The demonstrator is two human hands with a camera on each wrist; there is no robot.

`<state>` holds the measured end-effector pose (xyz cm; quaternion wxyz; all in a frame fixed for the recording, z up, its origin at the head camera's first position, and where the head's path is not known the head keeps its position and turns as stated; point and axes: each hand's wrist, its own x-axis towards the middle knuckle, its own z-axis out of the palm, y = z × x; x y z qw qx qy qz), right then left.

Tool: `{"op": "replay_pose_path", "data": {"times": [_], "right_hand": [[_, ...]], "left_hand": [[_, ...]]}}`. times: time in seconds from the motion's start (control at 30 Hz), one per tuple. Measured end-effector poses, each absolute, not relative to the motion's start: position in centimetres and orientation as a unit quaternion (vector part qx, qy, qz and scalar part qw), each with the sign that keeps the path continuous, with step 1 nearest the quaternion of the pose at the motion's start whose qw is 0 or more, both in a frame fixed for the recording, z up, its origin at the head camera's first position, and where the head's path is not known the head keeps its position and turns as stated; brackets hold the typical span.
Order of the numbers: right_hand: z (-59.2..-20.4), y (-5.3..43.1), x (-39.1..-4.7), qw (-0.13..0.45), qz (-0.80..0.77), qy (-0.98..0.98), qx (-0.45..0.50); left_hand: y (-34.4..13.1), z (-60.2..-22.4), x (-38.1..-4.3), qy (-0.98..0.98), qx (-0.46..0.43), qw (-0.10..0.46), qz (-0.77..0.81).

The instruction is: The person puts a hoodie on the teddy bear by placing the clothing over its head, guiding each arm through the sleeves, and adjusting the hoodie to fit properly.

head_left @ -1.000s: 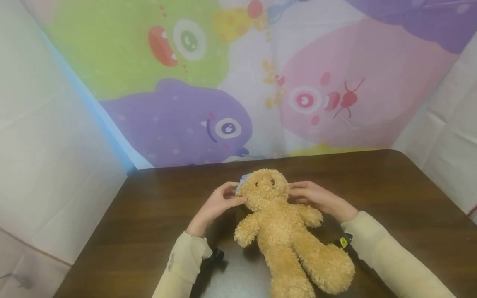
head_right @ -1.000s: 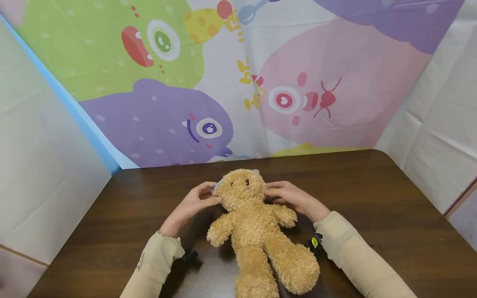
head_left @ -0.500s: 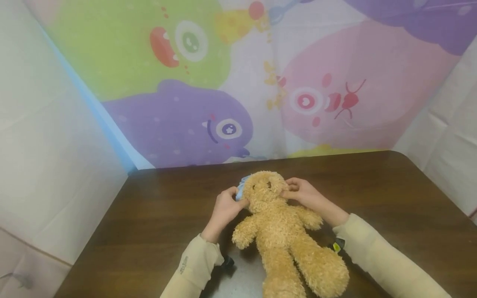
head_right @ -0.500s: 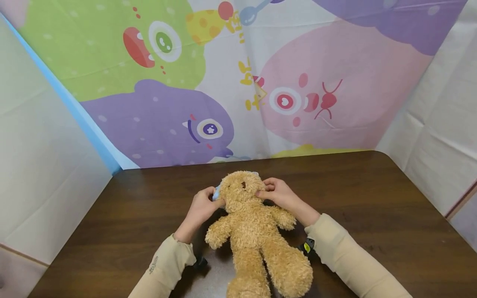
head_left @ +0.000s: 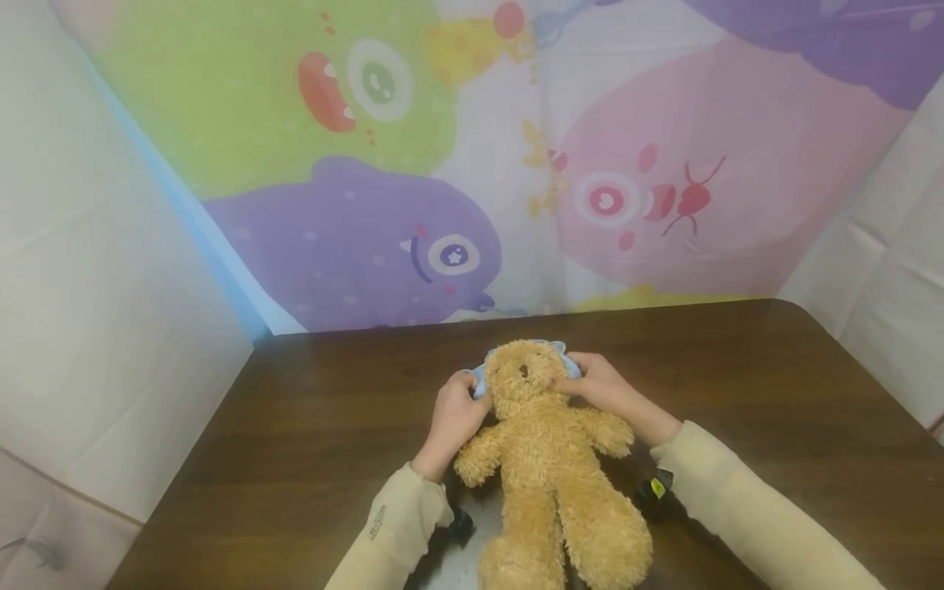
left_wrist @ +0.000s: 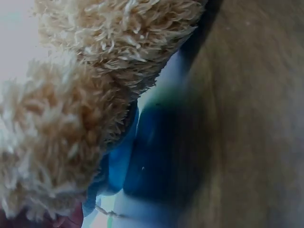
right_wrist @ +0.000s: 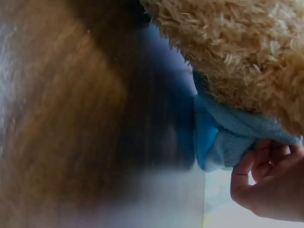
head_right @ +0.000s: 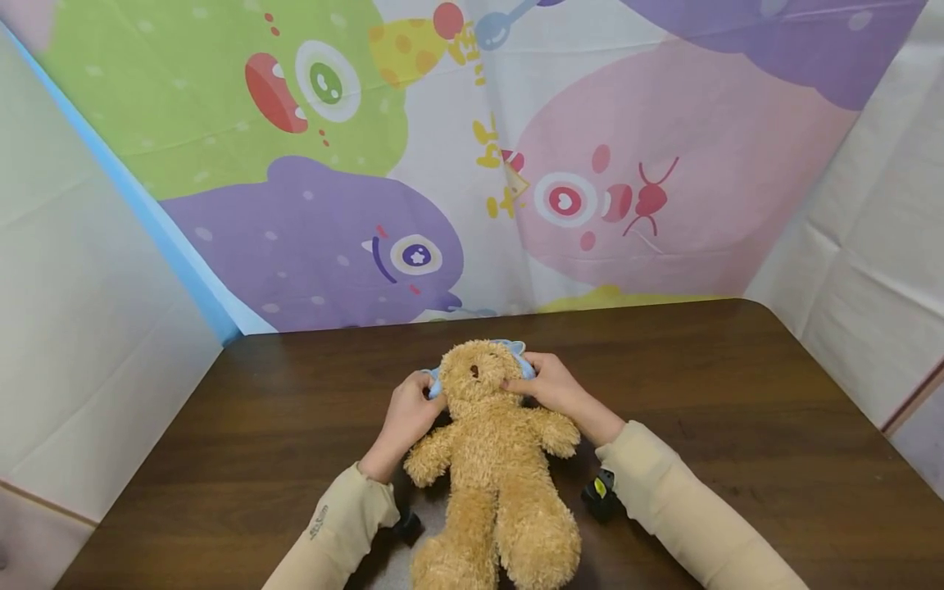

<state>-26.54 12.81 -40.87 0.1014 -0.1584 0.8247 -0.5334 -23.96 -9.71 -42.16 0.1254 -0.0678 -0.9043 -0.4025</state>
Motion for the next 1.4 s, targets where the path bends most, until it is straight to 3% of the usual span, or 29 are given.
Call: {"op": "replay_pose_path", "data": {"times": [0.2, 0.4, 0.8, 1.07, 1.4], "right_hand": [[-40.8, 13.1, -26.4, 0.079, -0.491, 0.856, -0.142], [-39.9, 13.1, -26.0, 0.108, -0.489, 0.855, -0.136], [-39.2, 12.0, -26.6, 0.123, -0.448, 0.875, -0.135], [-39.1, 11.4, -26.3, 0.088, -0.458, 0.876, -0.121], [-39.5, 11.4, -26.4, 0.076, -0.453, 0.882, -0.109]], "left_hand": [[-10.6, -41.9, -24.3, -0.904, -0.106, 0.088, -0.406], [-11.2, -40.7, -24.5, -0.842, -0.136, -0.026, -0.521], [-10.6, -40.0, -25.2, -0.844, -0.067, -0.120, -0.519], [-9.8, -39.6, -25.3, -0.874, -0.020, -0.102, -0.475], [-9.3, -39.7, -25.1, -0.871, -0.021, -0.084, -0.484]]}}
